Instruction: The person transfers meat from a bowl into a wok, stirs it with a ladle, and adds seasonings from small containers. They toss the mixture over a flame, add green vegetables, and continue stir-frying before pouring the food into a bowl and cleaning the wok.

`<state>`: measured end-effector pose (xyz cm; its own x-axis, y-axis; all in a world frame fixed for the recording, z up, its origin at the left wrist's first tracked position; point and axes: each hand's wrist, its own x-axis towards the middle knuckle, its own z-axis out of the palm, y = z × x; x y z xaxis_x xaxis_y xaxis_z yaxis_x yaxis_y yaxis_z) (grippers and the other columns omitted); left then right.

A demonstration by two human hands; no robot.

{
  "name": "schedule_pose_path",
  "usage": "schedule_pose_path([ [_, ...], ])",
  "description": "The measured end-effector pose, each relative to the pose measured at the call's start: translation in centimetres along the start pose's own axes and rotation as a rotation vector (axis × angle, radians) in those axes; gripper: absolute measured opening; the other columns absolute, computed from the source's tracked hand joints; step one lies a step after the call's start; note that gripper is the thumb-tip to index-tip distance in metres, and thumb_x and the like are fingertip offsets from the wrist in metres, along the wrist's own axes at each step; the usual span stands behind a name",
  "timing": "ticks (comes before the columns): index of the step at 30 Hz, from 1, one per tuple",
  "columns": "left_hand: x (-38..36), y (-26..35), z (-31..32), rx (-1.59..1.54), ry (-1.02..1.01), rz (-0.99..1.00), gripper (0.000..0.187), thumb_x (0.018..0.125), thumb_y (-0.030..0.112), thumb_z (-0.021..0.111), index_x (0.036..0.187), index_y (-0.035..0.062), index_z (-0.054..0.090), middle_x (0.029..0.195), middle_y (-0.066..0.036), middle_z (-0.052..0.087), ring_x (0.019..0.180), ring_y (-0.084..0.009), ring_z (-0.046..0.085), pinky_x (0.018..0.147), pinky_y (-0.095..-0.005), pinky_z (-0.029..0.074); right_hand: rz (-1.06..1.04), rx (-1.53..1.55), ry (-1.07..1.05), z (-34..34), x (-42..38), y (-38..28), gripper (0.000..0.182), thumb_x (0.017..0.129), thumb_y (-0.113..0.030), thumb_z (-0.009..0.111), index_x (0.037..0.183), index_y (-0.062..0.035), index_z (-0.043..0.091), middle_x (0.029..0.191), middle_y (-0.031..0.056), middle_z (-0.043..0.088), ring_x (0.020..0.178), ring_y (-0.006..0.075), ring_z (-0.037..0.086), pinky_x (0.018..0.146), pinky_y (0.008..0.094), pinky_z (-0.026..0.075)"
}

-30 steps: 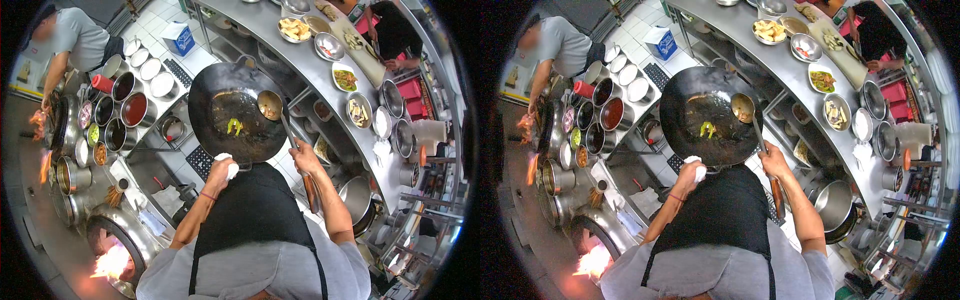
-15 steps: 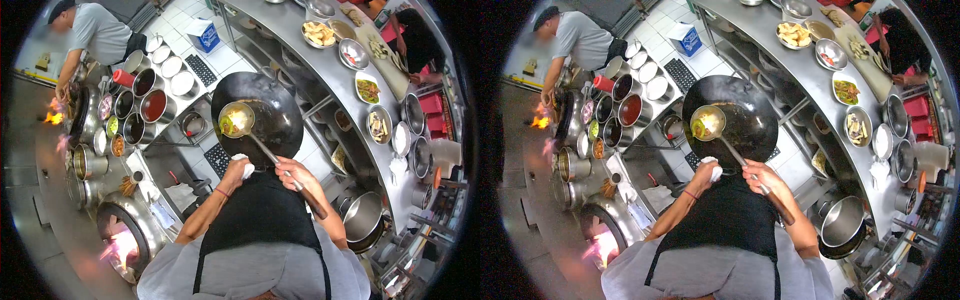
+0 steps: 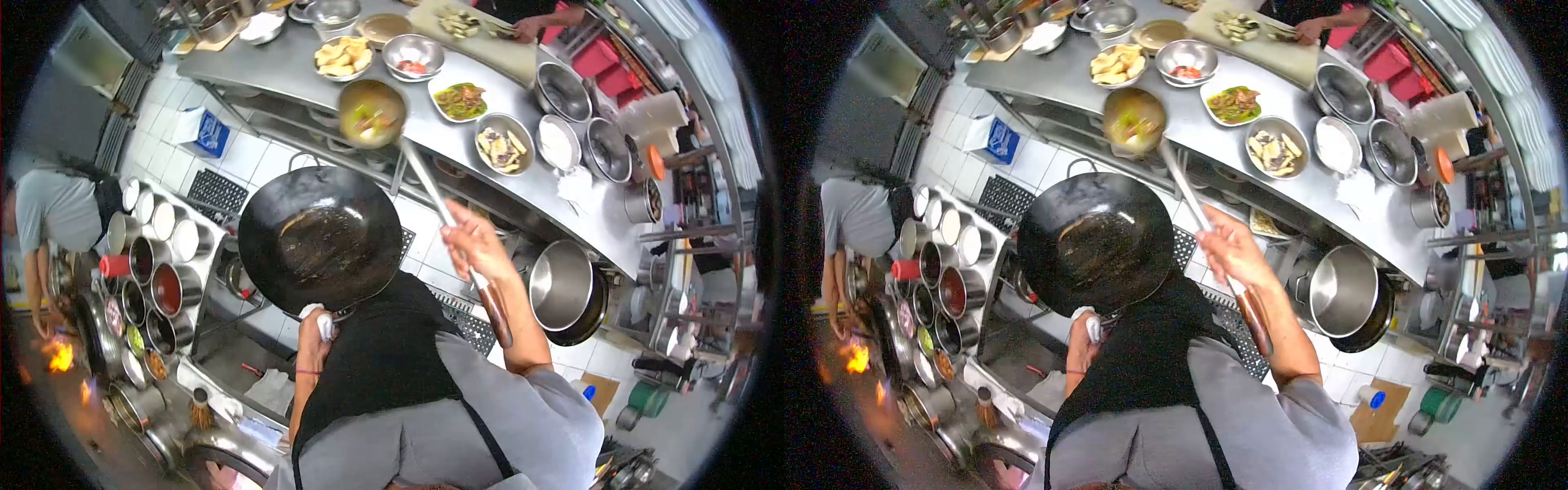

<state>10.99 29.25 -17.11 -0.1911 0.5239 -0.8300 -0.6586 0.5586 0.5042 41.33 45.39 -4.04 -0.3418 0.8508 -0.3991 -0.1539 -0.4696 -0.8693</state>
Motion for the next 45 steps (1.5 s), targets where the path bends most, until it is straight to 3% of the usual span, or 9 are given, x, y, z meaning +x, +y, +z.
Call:
schedule_pose_path([
  [7, 0.2, 0.5, 1.0, 0.016, 0.029, 0.007, 0.014, 0.078, 0.01, 0.057, 0.065, 0.0106, 0.052, 0.059, -0.003, 0.05, 0.046, -0.0174, 0.048, 0.04, -0.0318, 0.037, -0.323, -0.707, 0.572, -7.6, 5.0, -0.7, 0.056, 0.087, -0.009, 0.059, 0.14, 0.0001, 0.042, 0.062, 0.0118, 0.059, 0.047, 0.0138, 0.052, 0.048, 0.0289, 0.043],
  [18, -3.8, 3.0, 3.0, -0.058, 0.109, 0.033, 0.004, 0.078, 0.01, 0.058, 0.078, 0.0063, 0.055, 0.068, -0.009, 0.061, 0.053, -0.0195, 0.058, 0.042, -0.0292, 0.044, -0.369, -0.888, 0.63, -10.6, 7.0, -1.6, 0.051, 0.086, -0.005, 0.057, 0.136, -0.0006, 0.046, 0.099, 0.0328, 0.062, 0.087, 0.0399, 0.067, 0.077, 0.0391, 0.051],
  [21, -5.8, 3.6, 3.8, -0.1, 0.131, 0.031, 0.005, 0.078, 0.01, 0.058, 0.077, 0.0065, 0.055, 0.067, -0.009, 0.061, 0.054, -0.0193, 0.059, 0.043, -0.029, 0.045, -0.435, -0.939, 0.619, -11.5, 6.7, -1.5, 0.055, 0.086, -0.005, 0.058, 0.139, -0.0087, 0.045, 0.105, 0.0282, 0.065, 0.098, 0.0251, 0.067, 0.081, 0.032, 0.049],
  [25, -8.5, 3.9, 4.3, -0.228, 0.197, 0.034, 0.006, 0.075, 0.009, 0.06, 0.077, 0.0064, 0.055, 0.067, -0.009, 0.061, 0.057, -0.0197, 0.062, 0.043, -0.0291, 0.045, -0.569, -0.962, 0.619, -11.5, 6.7, -1.0, 0.051, 0.09, -0.004, 0.056, 0.138, 0.0029, 0.042, 0.115, 0.0219, 0.065, 0.107, 0.0276, 0.063, 0.091, 0.0312, 0.046],
  [26, -8.7, 3.4, 3.7, -0.29, 0.245, 0.036, 0.006, 0.074, 0.009, 0.061, 0.076, 0.0056, 0.056, 0.067, -0.009, 0.061, 0.058, -0.0202, 0.063, 0.043, -0.0297, 0.046, -0.668, -0.877, 0.562, -11.7, 7.3, -1.0, 0.05, 0.092, -0.004, 0.054, 0.139, 0.0054, 0.04, 0.098, 0.0144, 0.069, 0.081, 0.0231, 0.068, 0.073, 0.0288, 0.053],
  [29, -10.6, 3.2, 3.0, -0.389, 0.203, 0.066, 0.006, 0.074, 0.008, 0.061, 0.075, 0.0045, 0.057, 0.068, -0.011, 0.062, 0.058, -0.0209, 0.063, 0.044, -0.0307, 0.047, -0.322, -0.146, 0.363, -11.5, 6.2, -1.3, 0.051, 0.095, -0.007, 0.053, 0.142, -0.0039, 0.035, 0.06, -0.0047, 0.043, 0.038, 0.0042, 0.036, 0.032, 0.021, 0.029],
  [32, -11.9, 1.8, 1.5, -0.477, 0.114, 0.239, 0.011, 0.076, 0.01, 0.063, 0.079, 0.0, 0.063, 0.072, -0.012, 0.065, 0.062, -0.0217, 0.064, 0.052, -0.0315, 0.052, -0.311, -0.003, 0.199, -6.6, 5.4, -2.9, 0.016, 0.096, -0.017, 0.054, 0.103, -0.0084, 0.043, 0.057, -0.0008, 0.039, 0.033, 0.0075, 0.036, 0.025, 0.0237, 0.032],
  [36, -15.0, 1.0, -1.5, -0.543, 0.039, 0.282, 0.01, 0.076, 0.011, 0.063, 0.081, 0.0018, 0.062, 0.073, -0.009, 0.064, 0.064, -0.0159, 0.064, 0.051, -0.0281, 0.052, -0.375, -0.199, -0.217, 1.6, 4.6, -1.7, 0.043, 0.095, -0.024, 0.057, 0.127, -0.0022, 0.04, 0.058, -0.0014, 0.04, 0.034, 0.0065, 0.038, 0.029, 0.021, 0.032],
  [45, -21.0, -7.9, -12.4, -0.897, 0.307, 0.752, 0.013, 0.075, 0.013, 0.065, 0.084, 0.0036, 0.062, 0.074, -0.008, 0.064, 0.062, -0.0165, 0.064, 0.048, -0.0288, 0.05, -0.02, -0.632, -1.062, 22.6, 2.0, 7.9, 0.031, 0.095, -0.009, 0.056, 0.122, 0.0033, 0.05, 0.055, -0.0033, 0.047, 0.036, 0.0057, 0.041, 0.032, 0.0212, 0.031],
])
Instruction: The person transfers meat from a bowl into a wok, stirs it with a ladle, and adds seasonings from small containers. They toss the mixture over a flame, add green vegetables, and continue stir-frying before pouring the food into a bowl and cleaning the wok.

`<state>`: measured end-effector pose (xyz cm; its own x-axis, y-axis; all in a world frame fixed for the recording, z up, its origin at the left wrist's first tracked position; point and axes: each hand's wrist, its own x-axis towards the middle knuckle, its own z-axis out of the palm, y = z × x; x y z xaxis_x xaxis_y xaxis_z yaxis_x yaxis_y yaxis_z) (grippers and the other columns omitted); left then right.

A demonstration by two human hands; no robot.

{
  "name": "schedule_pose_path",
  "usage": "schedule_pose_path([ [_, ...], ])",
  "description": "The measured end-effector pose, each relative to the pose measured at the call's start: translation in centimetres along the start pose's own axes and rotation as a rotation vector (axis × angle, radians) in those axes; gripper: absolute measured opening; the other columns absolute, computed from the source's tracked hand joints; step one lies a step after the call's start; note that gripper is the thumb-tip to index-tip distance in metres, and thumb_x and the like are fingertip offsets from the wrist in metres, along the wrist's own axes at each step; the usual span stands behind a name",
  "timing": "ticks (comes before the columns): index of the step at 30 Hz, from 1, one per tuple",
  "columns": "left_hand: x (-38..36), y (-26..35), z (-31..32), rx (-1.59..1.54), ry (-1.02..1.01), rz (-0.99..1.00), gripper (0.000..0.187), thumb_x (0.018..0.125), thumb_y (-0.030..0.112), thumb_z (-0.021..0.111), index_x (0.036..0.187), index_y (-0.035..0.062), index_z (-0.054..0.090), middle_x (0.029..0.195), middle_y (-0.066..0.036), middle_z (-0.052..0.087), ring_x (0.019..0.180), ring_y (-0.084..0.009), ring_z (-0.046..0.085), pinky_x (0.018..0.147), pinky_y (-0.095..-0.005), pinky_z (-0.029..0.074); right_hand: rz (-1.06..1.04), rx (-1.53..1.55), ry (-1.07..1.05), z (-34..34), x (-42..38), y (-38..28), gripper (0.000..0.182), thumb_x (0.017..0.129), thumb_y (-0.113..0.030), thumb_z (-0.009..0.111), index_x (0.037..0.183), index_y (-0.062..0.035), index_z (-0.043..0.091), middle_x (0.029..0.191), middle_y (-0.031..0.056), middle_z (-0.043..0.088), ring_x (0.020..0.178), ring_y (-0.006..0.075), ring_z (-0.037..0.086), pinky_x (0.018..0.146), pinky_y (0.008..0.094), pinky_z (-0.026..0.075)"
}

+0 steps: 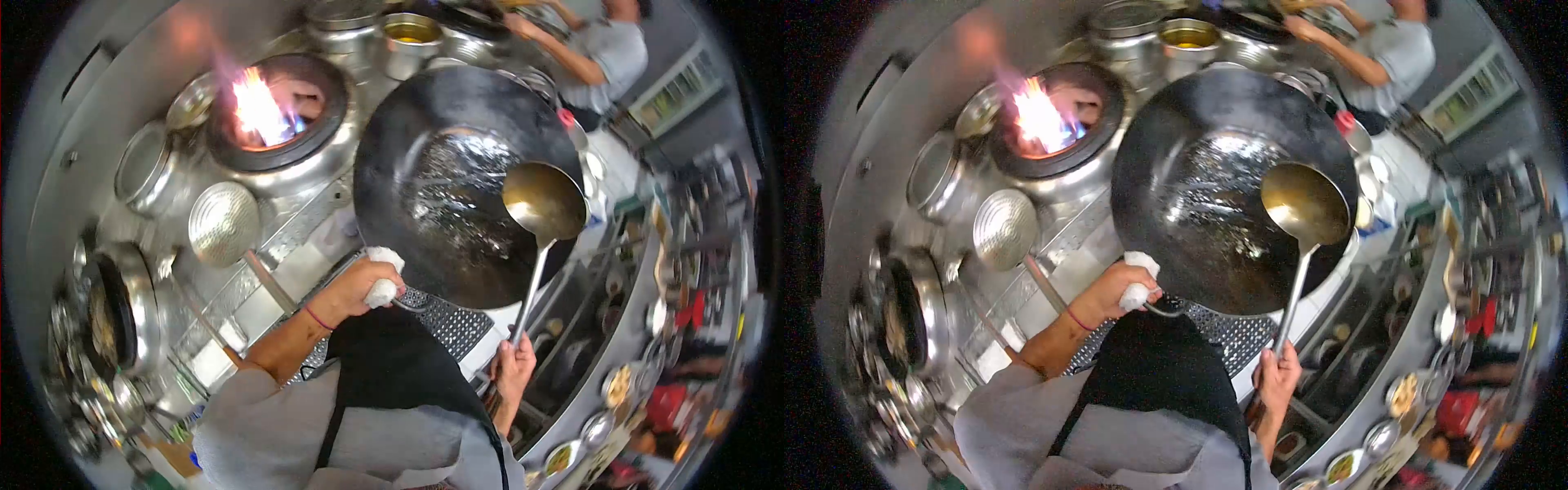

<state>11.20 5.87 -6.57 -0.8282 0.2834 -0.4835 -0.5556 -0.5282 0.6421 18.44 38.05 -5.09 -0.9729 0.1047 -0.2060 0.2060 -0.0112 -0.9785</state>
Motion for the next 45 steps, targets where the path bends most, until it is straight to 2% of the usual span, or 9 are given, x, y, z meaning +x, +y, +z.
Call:
schedule_pose_path([
  [10, 3.4, 7.8, -14.8, -0.379, 0.296, 0.41, 0.01, 0.082, 0.013, 0.057, 0.074, 0.0071, 0.055, 0.064, -0.009, 0.057, 0.052, -0.0204, 0.056, 0.041, -0.0317, 0.043, 0.068, 0.073, -0.537, 13.9, 11.7, -3.3, 0.028, 0.096, -0.01, 0.054, 0.122, -0.0011, 0.05, 0.058, -0.0004, 0.047, 0.035, 0.0069, 0.039, 0.033, 0.0214, 0.033],
  [21, 10.9, 15.1, -17.2, -0.626, 0.636, 0.569, 0.01, 0.087, 0.02, 0.057, 0.08, 0.012, 0.057, 0.064, -0.004, 0.056, 0.053, -0.0183, 0.055, 0.042, -0.0327, 0.043, 0.238, 0.144, -0.821, 29.2, 21.5, -5.8, 0.029, 0.095, -0.015, 0.055, 0.121, -0.0013, 0.05, 0.067, 0.0006, 0.047, 0.037, 0.0068, 0.037, 0.03, 0.0235, 0.032],
  [26, 12.3, 14.8, -19.9, -0.614, 0.478, 0.597, 0.014, 0.088, 0.022, 0.057, 0.079, 0.0122, 0.056, 0.065, -0.004, 0.057, 0.054, -0.0177, 0.055, 0.043, -0.032, 0.043, 0.269, 0.091, -0.932, 33.0, 26.8, -3.1, 0.029, 0.095, -0.018, 0.055, 0.119, -0.0017, 0.051, 0.068, -0.0005, 0.047, 0.037, 0.0066, 0.037, 0.031, 0.0251, 0.033],
  [32, 5.4, 12.7, -16.8, -0.408, 0.691, 0.535, 0.024, 0.083, 0.036, 0.071, 0.087, 0.0138, 0.062, 0.071, -0.001, 0.061, 0.058, -0.0139, 0.057, 0.048, -0.0308, 0.046, 0.653, 0.359, -1.107, 33.1, 30.2, -2.9, 0.032, 0.098, -0.02, 0.05, 0.128, -0.0077, 0.046, 0.081, 0.0013, 0.049, 0.057, 0.0079, 0.046, 0.046, 0.0259, 0.041],
  [36, 2.7, 3.0, -16.0, 0.1, 1.084, 0.517, 0.067, 0.069, 0.03, 0.081, 0.117, -0.0059, 0.052, 0.104, -0.017, 0.064, 0.097, -0.0208, 0.062, 0.086, -0.0326, 0.049, 0.941, 0.341, -1.187, 29.0, 29.9, -5.2, 0.035, 0.1, -0.024, 0.049, 0.132, -0.0116, 0.044, 0.082, 0.0023, 0.049, 0.059, 0.0103, 0.046, 0.047, 0.0268, 0.041],
  [38, 2.6, -1.4, -13.8, 0.213, 1.222, 0.38, 0.074, 0.065, 0.03, 0.082, 0.12, -0.0092, 0.05, 0.116, -0.024, 0.058, 0.111, -0.0315, 0.056, 0.095, -0.036, 0.044, 0.861, 0.226, -1.163, 27.7, 30.4, -5.2, 0.038, 0.1, -0.029, 0.047, 0.135, -0.0149, 0.04, 0.082, 0.002, 0.049, 0.056, 0.0113, 0.043, 0.045, 0.0262, 0.041],
  [40, 3.5, -3.3, -12.0, 0.855, 1.439, 0.167, 0.074, 0.065, 0.034, 0.083, 0.117, -0.0084, 0.053, 0.113, -0.026, 0.058, 0.108, -0.0391, 0.054, 0.094, -0.0413, 0.044, 0.756, 0.11, -1.16, 27.4, 30.9, -5.3, 0.036, 0.101, -0.029, 0.046, 0.134, -0.0157, 0.038, 0.08, 0.0015, 0.046, 0.055, 0.0098, 0.042, 0.043, 0.0254, 0.04],
  [41, 4.2, -3.9, -11.0, 0.975, 1.597, 0.273, 0.069, 0.065, 0.038, 0.083, 0.112, -0.0066, 0.057, 0.107, -0.028, 0.058, 0.104, -0.0435, 0.053, 0.094, -0.0459, 0.043, 0.705, 0.027, -1.149, 27.4, 31.4, -4.8, 0.035, 0.101, -0.027, 0.047, 0.133, -0.0158, 0.038, 0.078, 0.0009, 0.045, 0.054, 0.0089, 0.041, 0.041, 0.0245, 0.039],
  [45, 4.4, -4.7, -11.3, 0.776, 1.625, 0.302, 0.068, 0.07, 0.042, 0.081, 0.11, -0.0075, 0.058, 0.105, -0.03, 0.058, 0.103, -0.0436, 0.055, 0.091, -0.0457, 0.045, 0.55, -0.131, -1.197, 28.5, 32.7, -5.4, 0.036, 0.097, -0.018, 0.053, 0.131, -0.0168, 0.04, 0.072, -0.0028, 0.04, 0.049, 0.0053, 0.038, 0.037, 0.0215, 0.034],
])
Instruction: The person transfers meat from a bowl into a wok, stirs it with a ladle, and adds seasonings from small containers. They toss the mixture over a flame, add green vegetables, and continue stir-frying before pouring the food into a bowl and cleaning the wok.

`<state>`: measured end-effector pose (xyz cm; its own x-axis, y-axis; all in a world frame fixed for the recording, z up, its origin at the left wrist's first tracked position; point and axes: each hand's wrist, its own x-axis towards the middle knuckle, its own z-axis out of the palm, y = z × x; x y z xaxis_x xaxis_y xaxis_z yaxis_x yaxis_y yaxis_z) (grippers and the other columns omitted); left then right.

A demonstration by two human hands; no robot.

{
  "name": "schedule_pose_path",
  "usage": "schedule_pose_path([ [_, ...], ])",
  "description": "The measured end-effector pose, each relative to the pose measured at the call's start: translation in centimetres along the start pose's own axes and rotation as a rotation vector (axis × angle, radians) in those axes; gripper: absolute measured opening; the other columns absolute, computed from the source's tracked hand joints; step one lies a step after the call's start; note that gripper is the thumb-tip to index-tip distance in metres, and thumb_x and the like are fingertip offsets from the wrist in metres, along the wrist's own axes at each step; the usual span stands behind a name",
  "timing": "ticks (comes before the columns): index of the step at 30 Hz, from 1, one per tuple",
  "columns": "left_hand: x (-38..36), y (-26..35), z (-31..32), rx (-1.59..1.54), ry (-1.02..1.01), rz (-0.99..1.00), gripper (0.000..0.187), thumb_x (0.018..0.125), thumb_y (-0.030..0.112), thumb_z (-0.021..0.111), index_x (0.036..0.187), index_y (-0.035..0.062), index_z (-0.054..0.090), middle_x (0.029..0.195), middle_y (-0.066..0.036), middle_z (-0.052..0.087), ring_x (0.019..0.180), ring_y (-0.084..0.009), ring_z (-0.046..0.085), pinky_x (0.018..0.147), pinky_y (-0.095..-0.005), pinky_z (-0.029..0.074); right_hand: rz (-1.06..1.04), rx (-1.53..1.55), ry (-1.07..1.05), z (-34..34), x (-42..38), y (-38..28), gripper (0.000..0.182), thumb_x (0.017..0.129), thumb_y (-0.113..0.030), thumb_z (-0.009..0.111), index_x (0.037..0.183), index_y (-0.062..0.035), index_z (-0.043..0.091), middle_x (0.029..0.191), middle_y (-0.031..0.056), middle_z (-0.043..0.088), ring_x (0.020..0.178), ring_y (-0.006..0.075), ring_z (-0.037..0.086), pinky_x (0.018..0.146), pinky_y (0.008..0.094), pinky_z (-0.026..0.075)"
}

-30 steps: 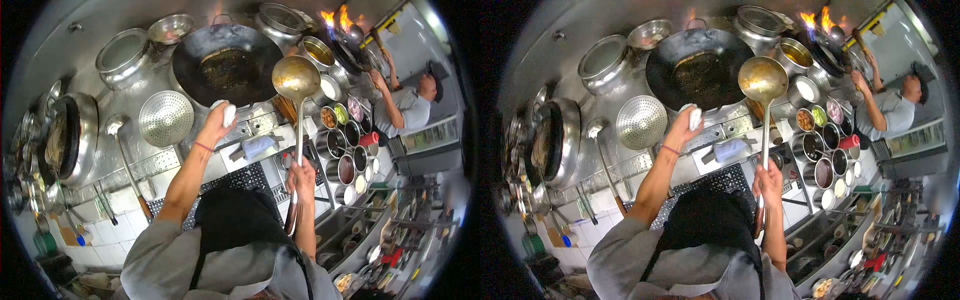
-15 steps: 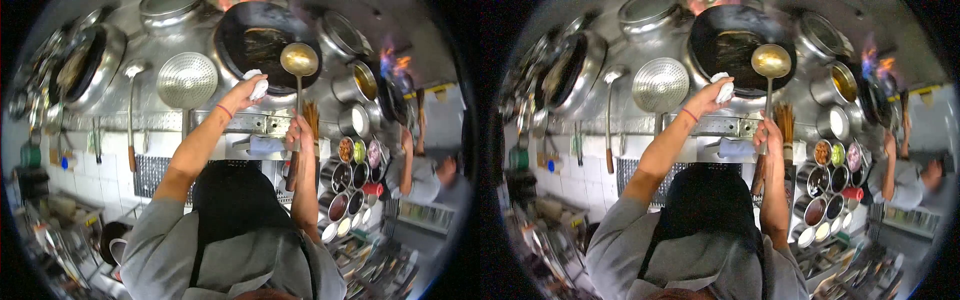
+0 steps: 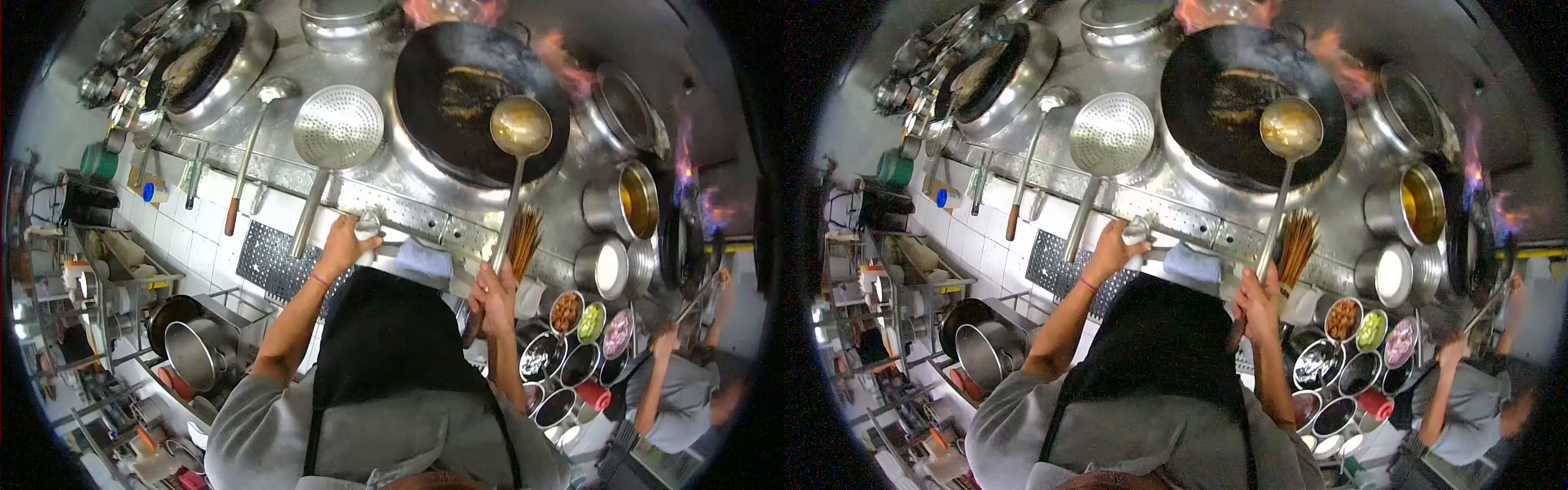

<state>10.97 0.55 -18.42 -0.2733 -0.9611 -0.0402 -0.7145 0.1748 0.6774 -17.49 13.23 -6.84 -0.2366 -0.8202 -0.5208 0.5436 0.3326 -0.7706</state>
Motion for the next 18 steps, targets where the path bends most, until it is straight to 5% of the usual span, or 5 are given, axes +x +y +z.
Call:
schedule_pose_path([
  [7, 0.0, -1.3, 1.2, 0.088, 0.044, 0.029, 0.08, 0.065, 0.055, 0.078, 0.109, -0.0069, 0.053, 0.097, -0.028, 0.059, 0.093, -0.0438, 0.058, 0.082, -0.0464, 0.049, -0.149, -0.195, -0.052, 6.9, 2.9, -4.7, 0.046, 0.095, -0.011, 0.052, 0.138, -0.0059, 0.036, 0.065, -0.0022, 0.041, 0.042, 0.0053, 0.037, 0.034, 0.0217, 0.035],
  [13, -2.5, -0.3, -2.9, -0.184, 0.036, 0.075, 0.084, 0.069, 0.04, 0.082, 0.123, -0.0103, 0.043, 0.113, -0.031, 0.05, 0.106, -0.0454, 0.05, 0.092, -0.046, 0.043, -0.436, -0.489, -0.23, 21.1, 15.7, -8.8, 0.017, 0.093, -0.014, 0.053, 0.103, -0.0003, 0.052, 0.057, 0.0003, 0.044, 0.039, 0.0088, 0.041, 0.033, 0.025, 0.035],
  [15, -3.7, -0.5, -4.8, -0.262, -0.053, 0.031, 0.079, 0.072, 0.037, 0.081, 0.123, -0.0095, 0.044, 0.114, -0.029, 0.051, 0.105, -0.0446, 0.052, 0.092, -0.0454, 0.044, -0.487, -0.607, -0.189, 26.0, 22.7, -9.2, 0.017, 0.087, -0.012, 0.055, 0.099, 0.0007, 0.056, 0.058, 0.0054, 0.053, 0.043, 0.0165, 0.055, 0.038, 0.0326, 0.04],
  [18, -5.5, -1.5, -7.5, -0.353, -0.13, -0.042, 0.063, 0.077, 0.031, 0.078, 0.119, -0.0077, 0.051, 0.111, -0.024, 0.055, 0.096, -0.0383, 0.058, 0.086, -0.0414, 0.048, -0.585, -0.794, -0.003, 31.8, 30.5, -8.6, 0.014, 0.086, -0.012, 0.056, 0.092, 0.0003, 0.057, 0.058, 0.0074, 0.055, 0.045, 0.0192, 0.055, 0.04, 0.0349, 0.044],
])
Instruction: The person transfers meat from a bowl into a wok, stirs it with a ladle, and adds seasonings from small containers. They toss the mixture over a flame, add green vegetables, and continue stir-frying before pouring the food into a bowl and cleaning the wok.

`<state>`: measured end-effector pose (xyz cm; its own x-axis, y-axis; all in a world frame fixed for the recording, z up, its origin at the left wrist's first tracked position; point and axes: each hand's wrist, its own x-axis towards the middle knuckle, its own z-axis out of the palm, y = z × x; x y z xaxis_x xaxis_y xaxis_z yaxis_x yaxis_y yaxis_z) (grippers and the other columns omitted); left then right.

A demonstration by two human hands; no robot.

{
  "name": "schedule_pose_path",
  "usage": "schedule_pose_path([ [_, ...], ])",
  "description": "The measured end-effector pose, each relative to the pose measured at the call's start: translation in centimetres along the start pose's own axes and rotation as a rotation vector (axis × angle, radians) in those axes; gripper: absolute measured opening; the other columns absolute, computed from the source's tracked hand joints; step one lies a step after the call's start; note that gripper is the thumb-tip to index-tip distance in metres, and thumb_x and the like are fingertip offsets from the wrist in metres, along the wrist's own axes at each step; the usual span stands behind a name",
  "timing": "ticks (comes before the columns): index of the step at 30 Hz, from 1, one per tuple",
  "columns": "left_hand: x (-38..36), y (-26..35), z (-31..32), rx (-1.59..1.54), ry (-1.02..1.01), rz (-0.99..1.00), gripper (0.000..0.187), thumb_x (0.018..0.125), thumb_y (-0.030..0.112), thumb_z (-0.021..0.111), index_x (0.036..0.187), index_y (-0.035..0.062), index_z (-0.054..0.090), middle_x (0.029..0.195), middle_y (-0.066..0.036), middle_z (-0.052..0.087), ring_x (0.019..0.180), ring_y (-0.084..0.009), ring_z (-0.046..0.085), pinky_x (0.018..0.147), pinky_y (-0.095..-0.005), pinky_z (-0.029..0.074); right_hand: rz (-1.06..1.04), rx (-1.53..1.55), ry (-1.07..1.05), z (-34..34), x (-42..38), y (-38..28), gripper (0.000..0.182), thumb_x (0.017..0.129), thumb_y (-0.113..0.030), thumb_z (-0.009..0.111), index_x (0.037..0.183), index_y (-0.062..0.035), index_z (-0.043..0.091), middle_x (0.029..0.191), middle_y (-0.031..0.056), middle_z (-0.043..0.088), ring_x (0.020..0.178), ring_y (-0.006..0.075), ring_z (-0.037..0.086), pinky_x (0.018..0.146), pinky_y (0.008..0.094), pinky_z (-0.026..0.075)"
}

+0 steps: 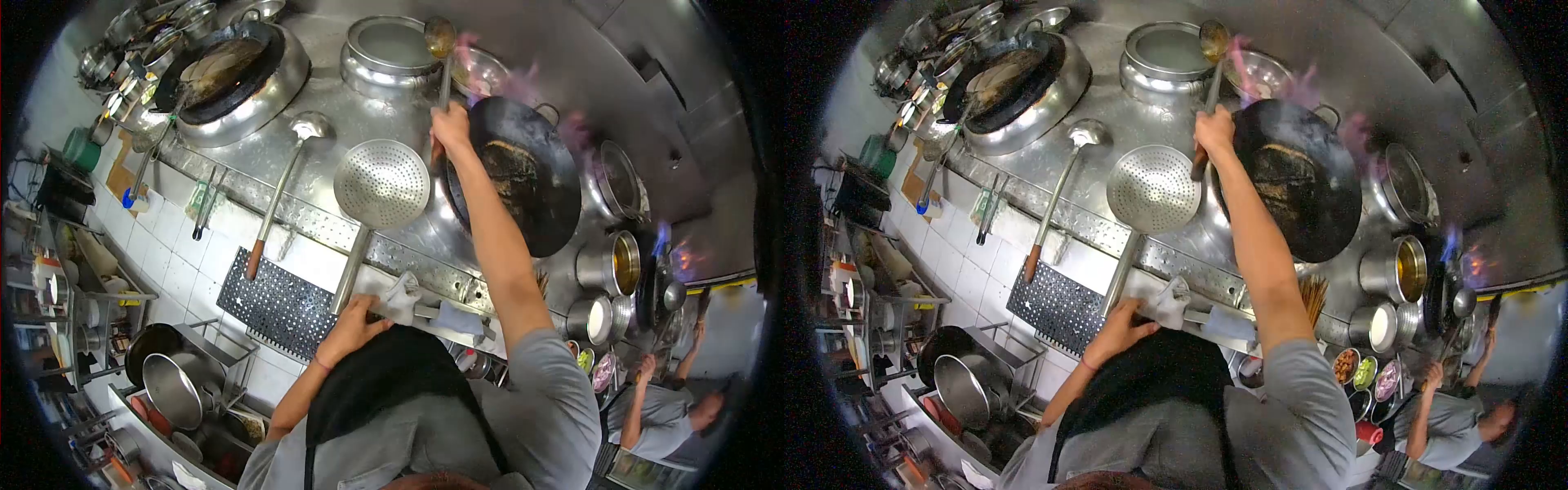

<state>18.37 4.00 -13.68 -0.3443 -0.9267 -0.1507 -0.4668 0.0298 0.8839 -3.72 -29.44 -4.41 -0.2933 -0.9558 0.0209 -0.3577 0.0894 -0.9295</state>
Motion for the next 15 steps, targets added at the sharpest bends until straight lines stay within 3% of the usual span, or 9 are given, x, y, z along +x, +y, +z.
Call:
schedule_pose_path([
  [2, -1.0, 0.5, -1.8, -0.101, -0.029, -0.061, 0.049, 0.08, 0.024, 0.076, 0.114, -0.0061, 0.057, 0.103, -0.02, 0.06, 0.083, -0.0278, 0.062, 0.077, -0.0343, 0.051, 0.025, -0.017, 0.015, 2.7, 3.3, 0.0, 0.012, 0.087, -0.011, 0.054, 0.089, 0.0008, 0.055, 0.057, 0.0054, 0.053, 0.041, 0.0184, 0.051, 0.037, 0.0336, 0.042],
  [5, -2.1, 0.2, -3.2, -0.291, -0.005, -0.129, 0.045, 0.082, 0.02, 0.075, 0.114, -0.0043, 0.058, 0.098, -0.015, 0.061, 0.077, -0.0192, 0.06, 0.072, -0.0301, 0.05, 0.082, 0.082, -0.045, 5.1, 7.6, 2.1, 0.012, 0.086, -0.011, 0.055, 0.085, 0.0005, 0.056, 0.054, 0.0035, 0.051, 0.041, 0.0169, 0.049, 0.037, 0.0325, 0.041],
  [6, -2.4, 0.3, -3.7, -0.323, -0.002, -0.149, 0.035, 0.084, 0.016, 0.073, 0.112, -0.001, 0.058, 0.095, -0.002, 0.058, 0.078, -0.0085, 0.055, 0.069, -0.0231, 0.046, 0.217, 0.376, -0.199, 4.6, 8.3, 1.7, 0.009, 0.086, -0.009, 0.053, 0.081, -0.0018, 0.056, 0.057, 0.0036, 0.052, 0.045, 0.0168, 0.051, 0.041, 0.0322, 0.043],
  [8, -2.3, 0.4, -4.3, -0.336, 0.017, -0.164, 0.034, 0.085, 0.015, 0.072, 0.112, -0.0006, 0.058, 0.095, -0.002, 0.059, 0.078, -0.0083, 0.054, 0.069, -0.0228, 0.046, 0.422, 0.796, -0.617, 1.4, 9.4, 1.2, 0.015, 0.089, -0.005, 0.049, 0.074, -0.0085, 0.049, 0.059, 0.0019, 0.048, 0.047, 0.0123, 0.048, 0.043, 0.028, 0.042],
  [9, -2.2, 0.4, -4.5, -0.348, 0.029, -0.181, 0.034, 0.086, 0.015, 0.071, 0.113, -0.0001, 0.058, 0.096, -0.001, 0.059, 0.079, -0.0082, 0.054, 0.069, -0.0226, 0.045, 0.511, 1.341, -0.496, 0.1, 5.4, -2.7, 0.012, 0.092, -0.006, 0.047, 0.081, -0.0035, 0.045, 0.06, 0.0023, 0.045, 0.048, 0.0112, 0.047, 0.043, 0.0259, 0.04],
  [11, -1.6, 0.3, -4.7, -0.365, 0.03, -0.158, 0.034, 0.087, 0.015, 0.07, 0.114, -0.0001, 0.058, 0.096, -0.001, 0.059, 0.08, -0.008, 0.054, 0.069, -0.0224, 0.045, 0.723, 1.518, -0.578, -1.6, 8.1, -2.1, 0.008, 0.094, -0.003, 0.044, 0.087, 0.0, 0.04, 0.064, 0.0015, 0.042, 0.047, 0.0114, 0.045, 0.042, 0.0239, 0.039],
  [12, -1.1, 0.4, -4.7, -0.383, 0.036, -0.142, 0.033, 0.087, 0.014, 0.069, 0.115, 0.0, 0.057, 0.096, -0.001, 0.059, 0.08, -0.0079, 0.054, 0.07, -0.0221, 0.045, 0.696, 1.548, -0.585, -3.1, 7.8, -2.2, 0.008, 0.094, -0.001, 0.041, 0.098, 0.0058, 0.039, 0.065, 0.0027, 0.041, 0.047, 0.0119, 0.045, 0.042, 0.0231, 0.038],
  [13, -0.7, 0.6, -4.8, -0.385, 0.024, -0.132, 0.033, 0.087, 0.014, 0.069, 0.115, 0.0, 0.057, 0.096, -0.001, 0.059, 0.08, -0.0079, 0.054, 0.07, -0.0221, 0.045, 0.685, 1.547, -0.572, -4.8, 7.5, -2.2, 0.008, 0.094, -0.001, 0.041, 0.098, 0.0058, 0.039, 0.065, 0.0027, 0.041, 0.047, 0.0119, 0.045, 0.042, 0.0231, 0.038],
  [15, 0.2, 1.7, -5.0, -0.406, 0.013, -0.107, 0.033, 0.088, 0.013, 0.067, 0.116, -0.0005, 0.056, 0.096, -0.001, 0.059, 0.082, -0.0081, 0.054, 0.072, -0.022, 0.044, 0.784, 1.647, -0.605, -8.5, 5.5, -3.6, 0.028, 0.094, -0.001, 0.041, 0.117, 0.0126, 0.033, 0.068, 0.0043, 0.042, 0.047, 0.0117, 0.044, 0.042, 0.023, 0.038],
])
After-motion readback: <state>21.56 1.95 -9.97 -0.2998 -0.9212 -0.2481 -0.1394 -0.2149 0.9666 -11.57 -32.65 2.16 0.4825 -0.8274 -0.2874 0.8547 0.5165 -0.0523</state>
